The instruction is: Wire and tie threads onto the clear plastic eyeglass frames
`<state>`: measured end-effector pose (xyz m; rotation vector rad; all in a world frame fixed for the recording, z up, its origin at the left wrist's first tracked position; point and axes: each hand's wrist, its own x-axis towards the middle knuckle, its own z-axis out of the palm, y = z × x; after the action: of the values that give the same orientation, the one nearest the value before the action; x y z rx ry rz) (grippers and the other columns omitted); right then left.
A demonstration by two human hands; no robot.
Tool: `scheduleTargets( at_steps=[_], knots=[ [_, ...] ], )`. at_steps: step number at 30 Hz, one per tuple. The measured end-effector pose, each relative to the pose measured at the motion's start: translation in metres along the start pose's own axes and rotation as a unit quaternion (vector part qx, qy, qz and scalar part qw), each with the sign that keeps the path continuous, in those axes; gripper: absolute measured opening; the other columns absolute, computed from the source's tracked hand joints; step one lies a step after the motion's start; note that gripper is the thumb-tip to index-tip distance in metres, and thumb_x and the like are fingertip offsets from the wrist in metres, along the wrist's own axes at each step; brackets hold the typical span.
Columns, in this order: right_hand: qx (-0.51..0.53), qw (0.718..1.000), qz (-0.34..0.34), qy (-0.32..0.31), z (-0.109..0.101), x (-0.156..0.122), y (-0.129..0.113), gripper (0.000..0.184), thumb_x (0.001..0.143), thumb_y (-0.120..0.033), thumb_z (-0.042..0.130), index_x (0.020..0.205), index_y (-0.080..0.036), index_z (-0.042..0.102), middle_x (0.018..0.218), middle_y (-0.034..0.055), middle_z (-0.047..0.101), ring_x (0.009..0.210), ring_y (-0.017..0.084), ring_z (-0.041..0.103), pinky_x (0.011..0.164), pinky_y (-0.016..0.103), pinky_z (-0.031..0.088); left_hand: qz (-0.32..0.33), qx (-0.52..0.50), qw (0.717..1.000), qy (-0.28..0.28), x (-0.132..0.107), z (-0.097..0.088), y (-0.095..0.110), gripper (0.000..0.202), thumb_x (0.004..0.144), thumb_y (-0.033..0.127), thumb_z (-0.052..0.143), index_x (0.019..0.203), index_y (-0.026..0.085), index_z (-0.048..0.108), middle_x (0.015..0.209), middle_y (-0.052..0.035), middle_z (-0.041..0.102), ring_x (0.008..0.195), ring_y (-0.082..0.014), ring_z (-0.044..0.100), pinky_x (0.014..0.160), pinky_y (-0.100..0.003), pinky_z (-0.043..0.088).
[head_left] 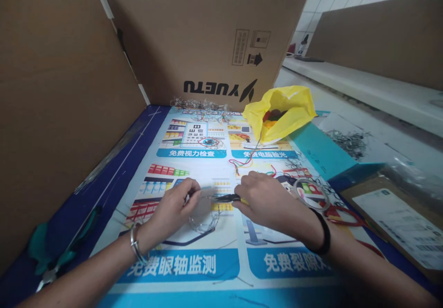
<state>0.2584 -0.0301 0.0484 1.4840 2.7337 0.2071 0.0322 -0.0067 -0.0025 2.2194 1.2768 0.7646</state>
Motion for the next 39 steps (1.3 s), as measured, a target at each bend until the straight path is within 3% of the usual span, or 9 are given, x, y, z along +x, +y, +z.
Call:
scheduleTargets(
  at_steps=[16,28,39],
  knots=[
    [-0.029,0.997,-0.047,0.052,0.014,0.003,-0.001,0.013,0.082,-0.023,0.055,0.07,-0.017,0.058,0.071,0.0039,0.058,0.071,0.017,0.046,0.061,0.028,0.026,-0.006,0.001,1.0,-0.01,-0.002,0.002,0.001,0.008,0.083,0.02,0.042,0.077,0.019,0.046,0.068,0.0035,0.052,0.062,-0.011,0.049,0.058,-0.023,0.037],
    [-0.06,0.993,-0.065,0.076,0.01,0.002,-0.004,0.008,0.079,-0.017,0.059,0.072,-0.017,0.054,0.072,0.0043,0.057,0.073,0.018,0.044,0.061,0.029,0.023,-0.093,-0.057,0.994,0.027,-0.001,0.0,0.005,0.009,0.078,0.023,0.048,0.07,0.019,0.049,0.068,0.0032,0.056,0.065,-0.0119,0.052,0.062,-0.023,0.039],
    [-0.065,0.993,-0.075,0.064,0.006,0.005,-0.005,0.008,0.081,-0.014,0.055,0.074,-0.017,0.056,0.073,0.0053,0.057,0.073,0.019,0.044,0.061,0.03,0.024,-0.117,-0.107,0.987,0.035,-0.001,0.0,0.011,0.009,0.079,0.023,0.047,0.073,0.019,0.052,0.076,0.0004,0.063,0.073,-0.0147,0.058,0.069,-0.028,0.043]
  ],
)
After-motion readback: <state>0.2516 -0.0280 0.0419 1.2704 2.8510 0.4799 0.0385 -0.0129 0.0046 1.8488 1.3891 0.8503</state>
